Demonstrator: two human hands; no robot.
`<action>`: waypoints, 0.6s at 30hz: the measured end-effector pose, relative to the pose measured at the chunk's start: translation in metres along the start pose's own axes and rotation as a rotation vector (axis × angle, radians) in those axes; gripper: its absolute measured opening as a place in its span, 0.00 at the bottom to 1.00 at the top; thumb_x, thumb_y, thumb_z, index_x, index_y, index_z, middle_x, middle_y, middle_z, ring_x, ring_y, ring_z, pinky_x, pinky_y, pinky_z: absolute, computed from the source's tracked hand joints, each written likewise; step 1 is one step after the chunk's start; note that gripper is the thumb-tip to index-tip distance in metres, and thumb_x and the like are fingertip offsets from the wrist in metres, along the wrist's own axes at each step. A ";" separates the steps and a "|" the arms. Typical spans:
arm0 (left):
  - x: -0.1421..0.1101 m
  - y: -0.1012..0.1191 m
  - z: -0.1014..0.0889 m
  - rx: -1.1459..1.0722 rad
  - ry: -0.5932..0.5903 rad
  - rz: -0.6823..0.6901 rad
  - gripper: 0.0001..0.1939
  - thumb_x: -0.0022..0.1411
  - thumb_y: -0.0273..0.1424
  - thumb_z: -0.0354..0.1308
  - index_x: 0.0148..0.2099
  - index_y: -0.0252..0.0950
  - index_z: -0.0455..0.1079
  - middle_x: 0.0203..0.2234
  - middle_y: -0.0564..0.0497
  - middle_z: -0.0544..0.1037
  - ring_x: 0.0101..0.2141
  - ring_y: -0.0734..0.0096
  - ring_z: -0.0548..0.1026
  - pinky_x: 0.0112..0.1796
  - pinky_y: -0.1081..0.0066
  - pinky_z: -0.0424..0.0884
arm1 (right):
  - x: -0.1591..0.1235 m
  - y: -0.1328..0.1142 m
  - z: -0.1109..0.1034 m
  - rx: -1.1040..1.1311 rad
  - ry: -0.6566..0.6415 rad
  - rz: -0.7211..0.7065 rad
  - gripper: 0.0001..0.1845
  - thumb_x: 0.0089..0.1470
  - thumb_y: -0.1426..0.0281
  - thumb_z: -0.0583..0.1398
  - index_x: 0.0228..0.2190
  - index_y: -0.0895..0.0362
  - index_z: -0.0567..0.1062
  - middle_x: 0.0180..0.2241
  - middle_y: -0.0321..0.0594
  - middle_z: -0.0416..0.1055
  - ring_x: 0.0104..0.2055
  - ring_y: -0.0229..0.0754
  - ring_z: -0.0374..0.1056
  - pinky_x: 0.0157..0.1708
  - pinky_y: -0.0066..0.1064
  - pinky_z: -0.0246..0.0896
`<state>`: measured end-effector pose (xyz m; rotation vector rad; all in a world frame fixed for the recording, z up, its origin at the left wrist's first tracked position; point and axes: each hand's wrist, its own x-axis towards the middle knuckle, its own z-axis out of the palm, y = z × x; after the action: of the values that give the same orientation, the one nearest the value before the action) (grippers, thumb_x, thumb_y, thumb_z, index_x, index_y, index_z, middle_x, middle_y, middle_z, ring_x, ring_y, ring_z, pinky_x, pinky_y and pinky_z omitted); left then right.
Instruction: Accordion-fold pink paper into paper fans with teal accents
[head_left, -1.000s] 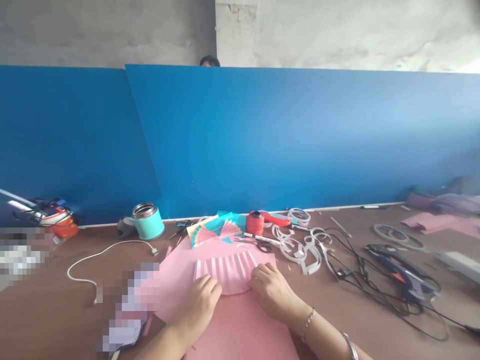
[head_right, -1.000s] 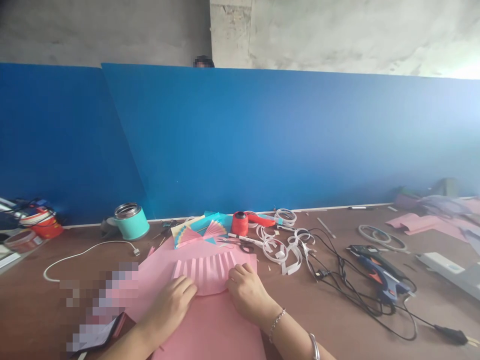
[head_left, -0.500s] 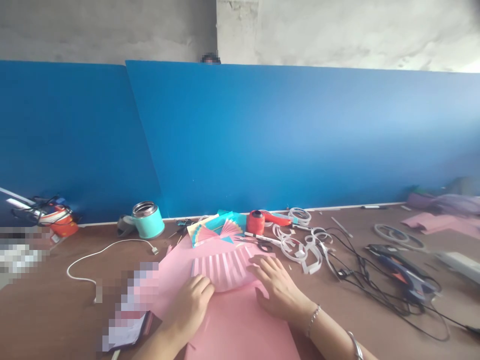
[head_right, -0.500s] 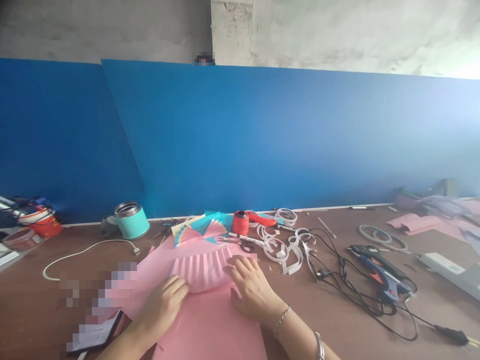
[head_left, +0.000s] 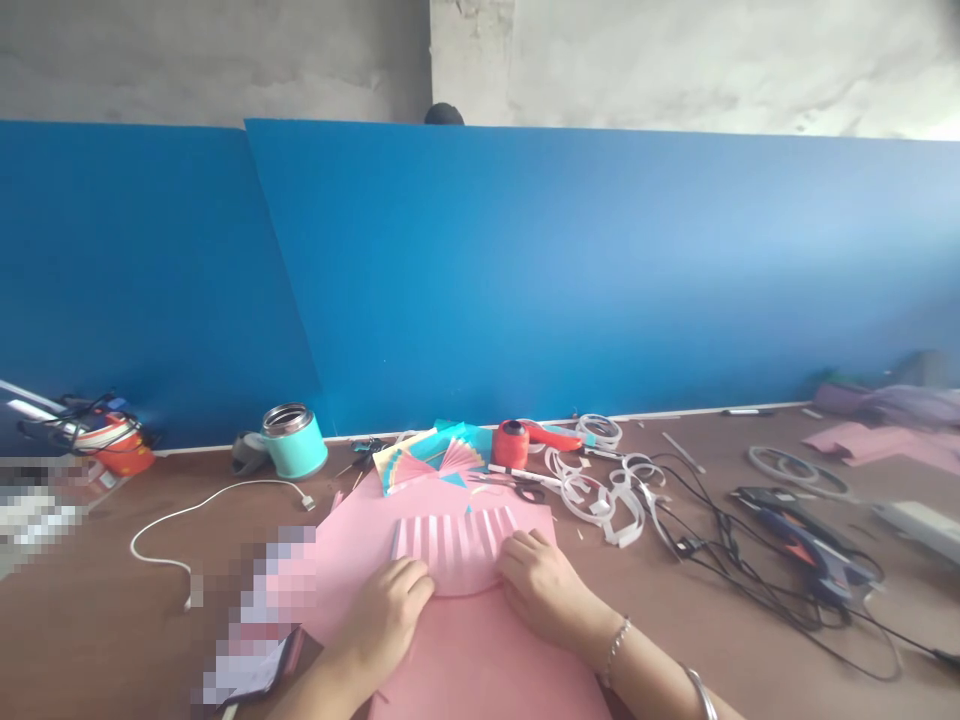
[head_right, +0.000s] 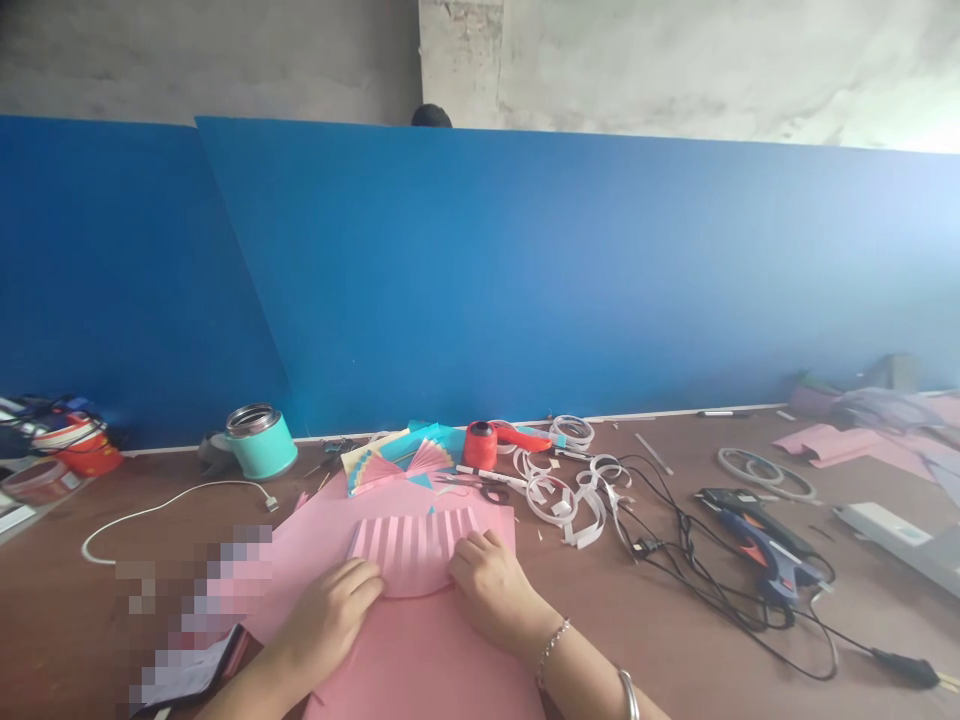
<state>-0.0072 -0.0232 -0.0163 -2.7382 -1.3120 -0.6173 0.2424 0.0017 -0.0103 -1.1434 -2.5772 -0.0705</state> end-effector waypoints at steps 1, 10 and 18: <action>0.000 0.000 -0.001 -0.006 -0.028 -0.011 0.17 0.57 0.14 0.42 0.29 0.36 0.68 0.27 0.50 0.71 0.29 0.69 0.68 0.30 0.71 0.64 | -0.001 0.001 -0.002 0.014 -0.021 0.028 0.09 0.48 0.82 0.53 0.25 0.57 0.69 0.29 0.38 0.67 0.33 0.40 0.58 0.33 0.31 0.49; 0.007 0.012 0.003 0.046 -0.209 -0.016 0.29 0.56 0.14 0.44 0.53 0.47 0.67 0.35 0.50 0.67 0.37 0.65 0.65 0.39 0.68 0.64 | 0.002 0.000 -0.007 0.060 -0.076 -0.036 0.10 0.52 0.80 0.53 0.29 0.56 0.72 0.30 0.38 0.67 0.33 0.40 0.59 0.35 0.31 0.50; 0.007 0.002 -0.008 -0.172 -0.153 -0.103 0.27 0.56 0.13 0.43 0.45 0.44 0.73 0.32 0.50 0.70 0.35 0.67 0.69 0.35 0.71 0.65 | -0.004 0.018 -0.014 0.207 -0.073 0.050 0.11 0.50 0.81 0.57 0.26 0.54 0.75 0.28 0.35 0.68 0.33 0.38 0.62 0.35 0.29 0.54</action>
<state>-0.0043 -0.0215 -0.0062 -2.9214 -1.5084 -0.5620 0.2622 0.0088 0.0006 -1.1504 -2.5451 0.2479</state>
